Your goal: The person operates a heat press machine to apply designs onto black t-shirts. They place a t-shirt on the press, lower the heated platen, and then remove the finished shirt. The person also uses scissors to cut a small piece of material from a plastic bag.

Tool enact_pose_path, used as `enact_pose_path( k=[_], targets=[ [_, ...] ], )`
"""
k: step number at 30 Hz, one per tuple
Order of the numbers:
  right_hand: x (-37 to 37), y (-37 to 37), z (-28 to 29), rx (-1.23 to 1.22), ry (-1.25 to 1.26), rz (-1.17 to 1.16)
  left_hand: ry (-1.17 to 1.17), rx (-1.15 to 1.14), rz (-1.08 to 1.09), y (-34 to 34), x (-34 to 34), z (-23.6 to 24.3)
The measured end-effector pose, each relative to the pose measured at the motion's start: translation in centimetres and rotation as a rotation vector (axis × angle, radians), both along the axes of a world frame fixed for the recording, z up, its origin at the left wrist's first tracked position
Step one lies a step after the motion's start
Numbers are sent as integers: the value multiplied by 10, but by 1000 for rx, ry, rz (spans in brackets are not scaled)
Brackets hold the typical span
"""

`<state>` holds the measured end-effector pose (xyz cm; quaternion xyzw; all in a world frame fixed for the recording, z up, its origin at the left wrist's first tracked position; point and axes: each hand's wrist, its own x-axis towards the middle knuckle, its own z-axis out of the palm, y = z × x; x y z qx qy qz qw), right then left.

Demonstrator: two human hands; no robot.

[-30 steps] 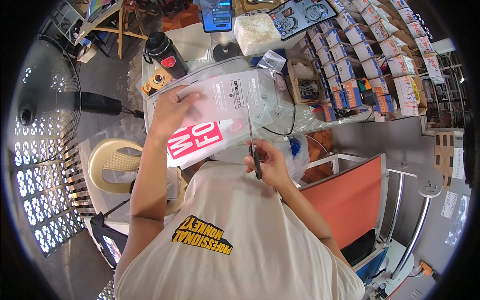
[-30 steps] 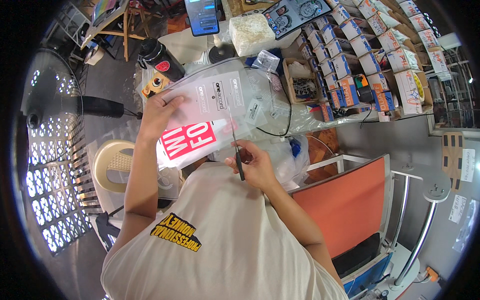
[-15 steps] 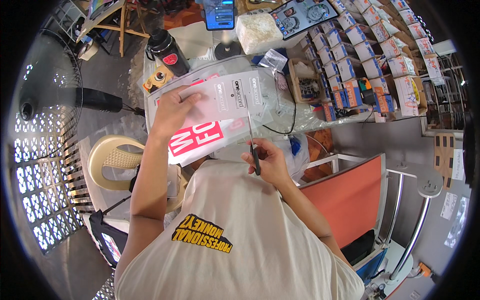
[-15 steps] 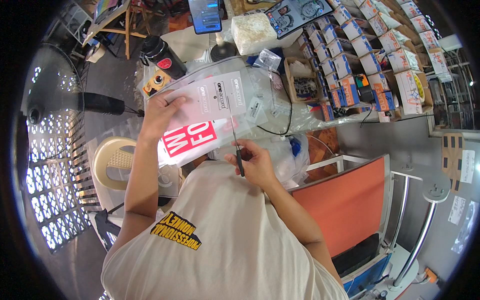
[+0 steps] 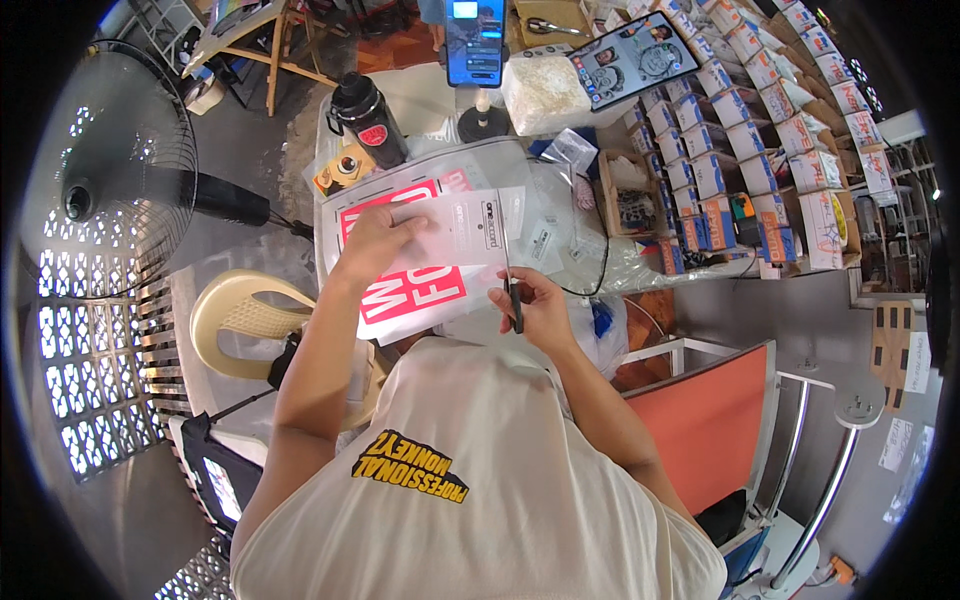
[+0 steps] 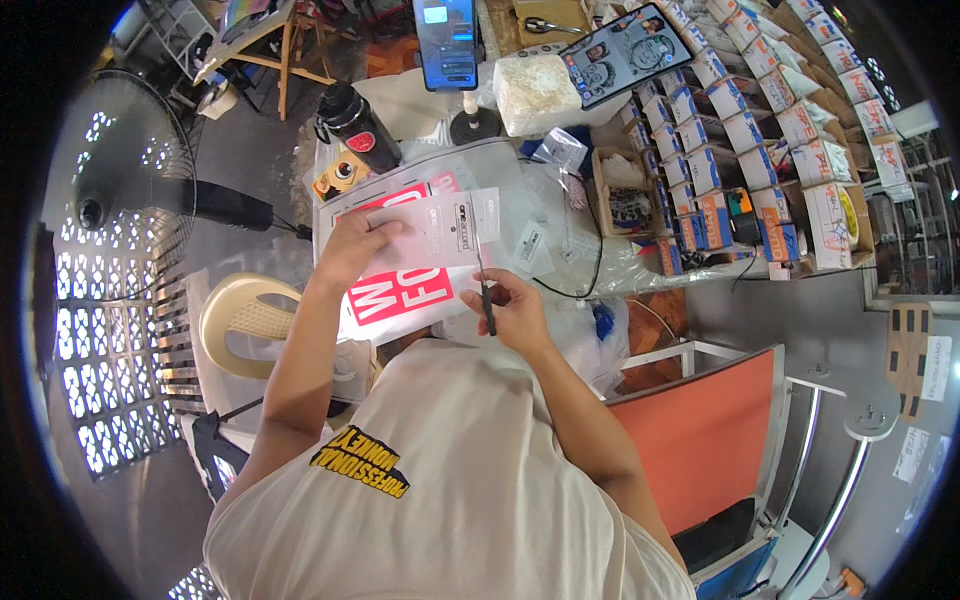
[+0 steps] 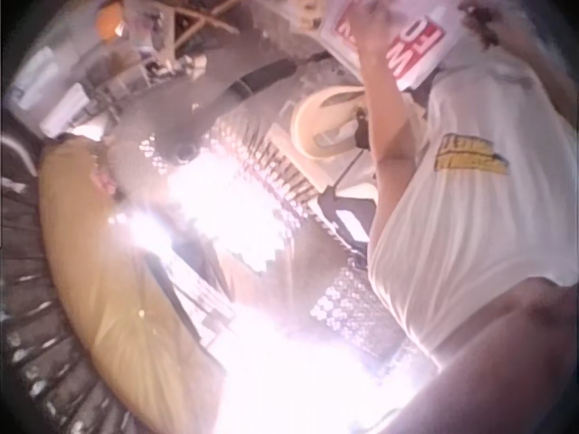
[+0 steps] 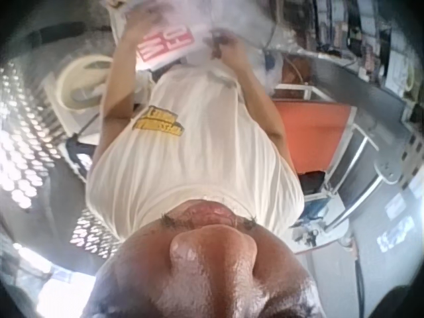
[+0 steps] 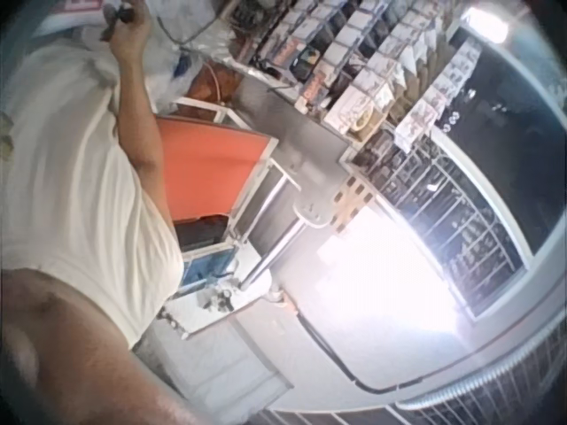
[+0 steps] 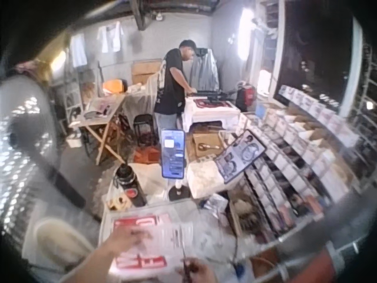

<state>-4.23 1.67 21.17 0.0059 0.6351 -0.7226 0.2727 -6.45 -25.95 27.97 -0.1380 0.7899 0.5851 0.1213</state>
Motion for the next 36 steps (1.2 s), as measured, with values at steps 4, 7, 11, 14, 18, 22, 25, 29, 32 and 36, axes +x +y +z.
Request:
enact_pose_path(
  k=[4,7,11,14,18,22,25,29,32,36],
  targets=[
    [-21,-14,-15,30,-26,39,-5,8,59,-6,-1,-10],
    [-23,-16,-22,34,-73,-4,104,165,166,-11,-7,-22],
    [-5,9,-10,18,-27,24,186,164,188,-11,-20,-11],
    [20,24,4,23,61,135,191,84,128,1,-26,17],
    [25,17,38,-57,6,64,181,113,45,21,-27,28],
    [19,22,37,-56,21,92,182,169,26,35,-27,37],
    [21,23,36,-42,57,93,201,187,23,39,-26,39],
    [23,23,37,-49,69,96,193,177,29,41,-21,43],
    [25,22,37,-46,70,98,188,172,31,37,-18,42],
    [26,20,38,-42,72,106,197,144,32,35,-15,43]
  ],
)
